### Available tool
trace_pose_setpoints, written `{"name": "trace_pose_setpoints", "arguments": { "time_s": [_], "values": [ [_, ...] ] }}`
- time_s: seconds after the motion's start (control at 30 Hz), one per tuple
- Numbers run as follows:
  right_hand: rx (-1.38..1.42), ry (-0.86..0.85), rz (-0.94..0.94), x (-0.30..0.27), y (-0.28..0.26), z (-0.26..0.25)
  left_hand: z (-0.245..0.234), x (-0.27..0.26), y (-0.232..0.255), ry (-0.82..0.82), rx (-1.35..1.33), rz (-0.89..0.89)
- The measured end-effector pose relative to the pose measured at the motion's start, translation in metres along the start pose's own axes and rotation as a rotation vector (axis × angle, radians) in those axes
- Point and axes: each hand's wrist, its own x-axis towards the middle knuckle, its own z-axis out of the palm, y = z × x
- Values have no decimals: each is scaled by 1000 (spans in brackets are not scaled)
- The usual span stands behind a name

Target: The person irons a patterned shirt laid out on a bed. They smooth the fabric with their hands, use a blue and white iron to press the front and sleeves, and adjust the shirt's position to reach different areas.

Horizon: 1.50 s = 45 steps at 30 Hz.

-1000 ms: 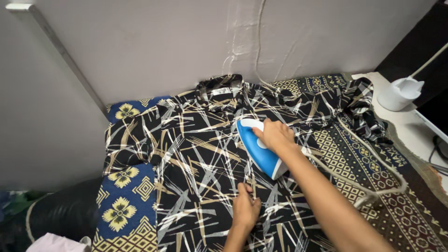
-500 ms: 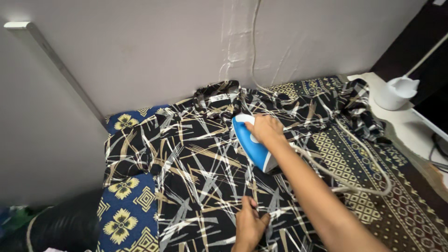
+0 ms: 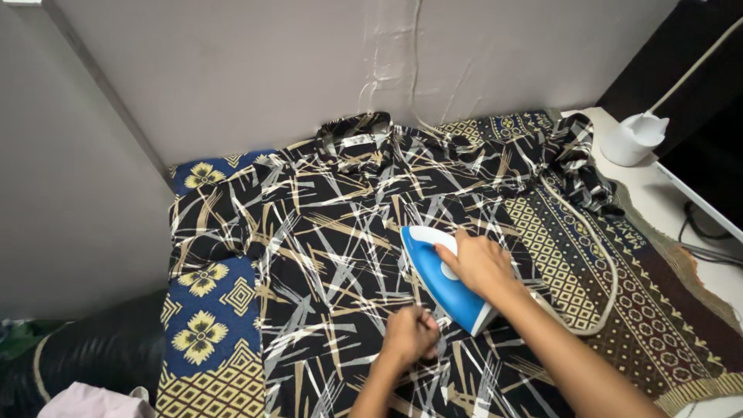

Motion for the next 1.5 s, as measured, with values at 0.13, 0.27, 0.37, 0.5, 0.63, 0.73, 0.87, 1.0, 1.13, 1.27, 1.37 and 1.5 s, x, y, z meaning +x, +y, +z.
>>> {"name": "trace_pose_setpoints", "arguments": {
  "time_s": [0.13, 0.27, 0.37, 0.5, 0.63, 0.73, 0.87, 1.0, 1.13, 1.27, 1.37, 1.5],
  "values": [
    [3, 17, -4, 15, -6, 1, 8, -16, -10, -4, -84, -111],
    [25, 53, -23, 43, -16, 2, 24, -29, -17, 10, 64, 34],
    [8, 125, -50, 39, -13, 7, 36, -44, -18, -55, 30, 144],
    [45, 35, -15, 4, 3, 8, 39, -54, -22, -449, -143, -210],
    [13, 1, 14, -9, 3, -1, 43, -58, -30, -758, -227, -217],
    [30, -17, 31, -9, 2, 0, 42, -61, -38, -903, -86, -213],
    [-5, -23, 30, -33, 12, 1, 14, -54, -32, -980, 388, -220],
    [-57, -57, 70, -41, 20, -4, -31, 6, -1, -506, 242, -77],
    [-57, 86, 81, -14, 33, -7, -57, 64, 30, 280, 491, 212],
    [-22, 203, 10, 9, 47, -7, -62, 101, 37, 228, 1011, 296],
    [-37, 164, 18, 32, 47, -6, -78, 126, 38, 148, 1161, 261],
    [-64, 154, -6, 79, 43, -13, -86, 126, 32, 180, 1183, 307]
  ]
}}
